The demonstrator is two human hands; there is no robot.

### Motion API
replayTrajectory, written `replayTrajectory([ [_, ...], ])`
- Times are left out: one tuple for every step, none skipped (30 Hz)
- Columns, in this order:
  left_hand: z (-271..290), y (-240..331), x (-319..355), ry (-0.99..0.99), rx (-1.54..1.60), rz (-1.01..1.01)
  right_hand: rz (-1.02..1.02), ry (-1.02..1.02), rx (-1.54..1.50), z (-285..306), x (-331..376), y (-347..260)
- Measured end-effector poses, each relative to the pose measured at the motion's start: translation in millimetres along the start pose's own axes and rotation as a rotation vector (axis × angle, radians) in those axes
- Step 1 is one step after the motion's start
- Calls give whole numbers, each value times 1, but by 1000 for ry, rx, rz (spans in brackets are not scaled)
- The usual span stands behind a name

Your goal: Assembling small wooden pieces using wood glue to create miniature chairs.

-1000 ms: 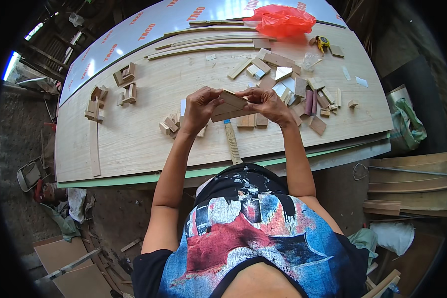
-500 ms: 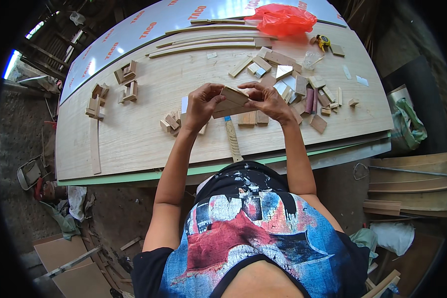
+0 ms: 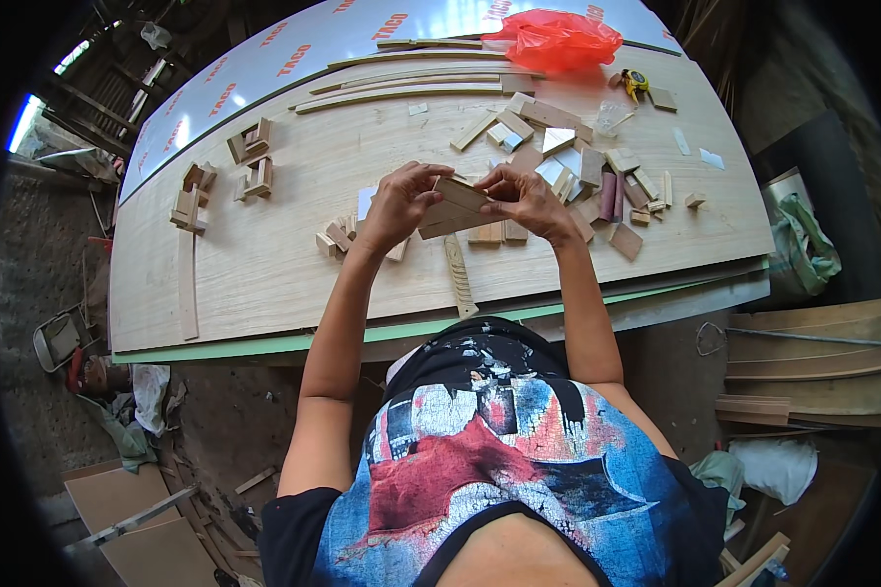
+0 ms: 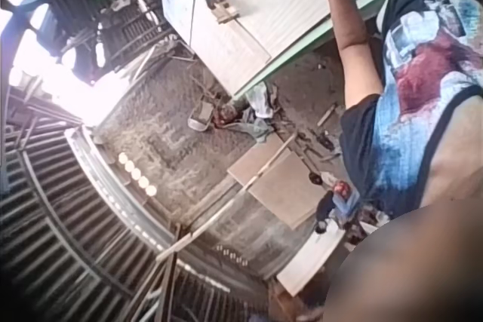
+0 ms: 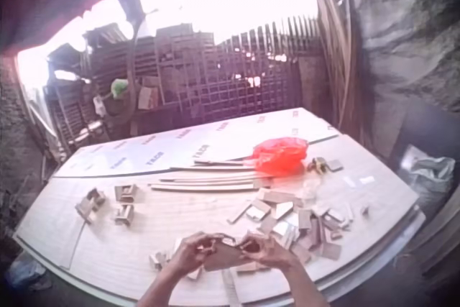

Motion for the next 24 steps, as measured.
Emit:
replayTrajectory([
  [-1,0,0,-3,1,-2,4,3,-15,0,1,2],
  [-2,-2,1,-1,11,10,5,7,-16,1,1,4],
  [-3,-3,2,-1,21,22,15,2,-6,1,1,5],
  [-4,-4,3,-3,21,21,25,-7,5,-1,2,4],
  [-4,-4,4,-10,10,-2,26,-4,3,-2,4,4],
  [-4,-3,5,-18,-2,-25,38,12,15,-2,7,2],
  [-5,1,4,-23,-1,-30,50,31,28,-1,9,0],
  [-6,0,4,-8,67,51,51,39,27,0,10,1],
  [-6,-3,5,6,134,133,30,66,24,2,11,5],
  [-6,-3,6,2,134,129,11,91,22,3,13,5],
  [-4,-2,6,0,106,108,12,97,22,3,15,3],
  [-3,-2,6,-2,78,87,-6,67,-16,2,16,1],
  [-3,1,6,-11,81,83,-27,41,-56,-1,18,1],
  [-2,3,5,-9,89,89,-28,49,-59,-2,19,1],
  [0,6,5,-7,96,96,-20,70,-41,-3,19,2],
  [2,8,5,-9,98,94,-11,87,-20,-4,19,2],
  [4,9,6,-17,84,106,30,115,-31,-5,18,3],
  [6,9,6,-25,69,117,30,116,-29,-7,17,3],
  [8,10,7,-27,69,117,31,134,-13,-10,18,3],
  [8,11,7,-49,69,90,32,151,4,-12,18,2],
  [9,14,8,-72,68,62,33,153,3,-15,17,3],
  [10,14,10,-73,68,61,34,166,5,-18,16,4],
  [13,16,12,-70,47,44,35,180,6,-20,17,5],
  [15,18,14,-67,27,25,37,184,4,-23,17,4],
])
Point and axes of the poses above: each hand's wrist, its own x-axis away from the middle knuckle, its own z-axis out of the back of the hand, y = z × x, the point moved 7 cm from there along -x, towards the middle knuckle, and after that the axes turned 10 degrees about -z, right-handed, at the moved point
